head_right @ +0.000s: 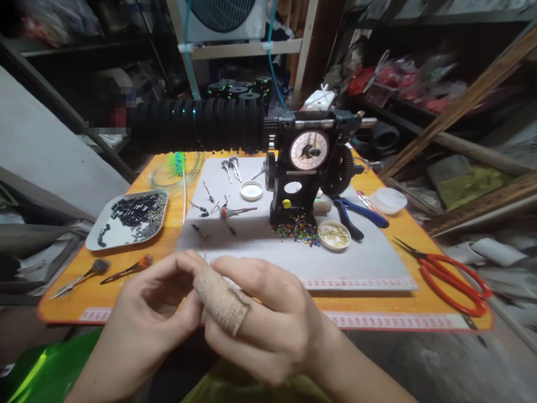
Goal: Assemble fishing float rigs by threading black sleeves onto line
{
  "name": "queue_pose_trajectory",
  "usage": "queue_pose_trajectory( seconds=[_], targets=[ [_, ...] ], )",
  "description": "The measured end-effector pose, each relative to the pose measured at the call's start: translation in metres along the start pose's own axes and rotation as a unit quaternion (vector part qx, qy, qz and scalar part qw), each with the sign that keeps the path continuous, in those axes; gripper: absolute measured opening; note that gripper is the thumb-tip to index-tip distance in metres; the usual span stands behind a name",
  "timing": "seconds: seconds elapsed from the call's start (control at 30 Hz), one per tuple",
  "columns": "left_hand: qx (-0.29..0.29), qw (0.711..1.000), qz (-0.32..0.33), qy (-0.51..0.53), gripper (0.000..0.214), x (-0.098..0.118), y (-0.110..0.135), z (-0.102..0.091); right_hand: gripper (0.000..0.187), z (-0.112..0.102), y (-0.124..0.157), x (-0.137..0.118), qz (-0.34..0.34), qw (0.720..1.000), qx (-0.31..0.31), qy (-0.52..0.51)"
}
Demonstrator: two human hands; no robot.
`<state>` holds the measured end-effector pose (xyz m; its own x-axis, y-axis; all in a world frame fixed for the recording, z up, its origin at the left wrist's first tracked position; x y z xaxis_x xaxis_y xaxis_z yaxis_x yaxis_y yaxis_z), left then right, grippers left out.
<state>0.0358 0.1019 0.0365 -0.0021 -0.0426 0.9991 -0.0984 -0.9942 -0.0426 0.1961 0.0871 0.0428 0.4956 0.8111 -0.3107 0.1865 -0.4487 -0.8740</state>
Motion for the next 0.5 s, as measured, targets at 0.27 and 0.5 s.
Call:
queue_pose_trajectory(
  seconds=[0.27,0.5],
  targets=[
    [0.09,0.954,0.254,-0.132,0.023,0.009,0.004,-0.002,0.011,0.006,-0.016,-0.005,0.069,0.997,0.035,-0.02],
    [0.036,0.939,0.304,-0.157,0.032,0.01,0.0,-0.009,0.017,0.005,-0.016,-0.001,0.166,0.981,0.043,-0.089]
  ],
)
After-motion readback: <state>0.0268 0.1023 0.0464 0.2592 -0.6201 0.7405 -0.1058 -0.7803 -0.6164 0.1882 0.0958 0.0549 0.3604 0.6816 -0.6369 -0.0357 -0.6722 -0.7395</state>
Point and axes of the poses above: each hand's wrist, its own y-axis away from the middle knuckle, its own z-axis out of the palm, x = y × z, the point moved 3 cm from there along -y, towards the middle knuckle, and after that the axes turned 11 degrees about x, right-handed, at the moved point
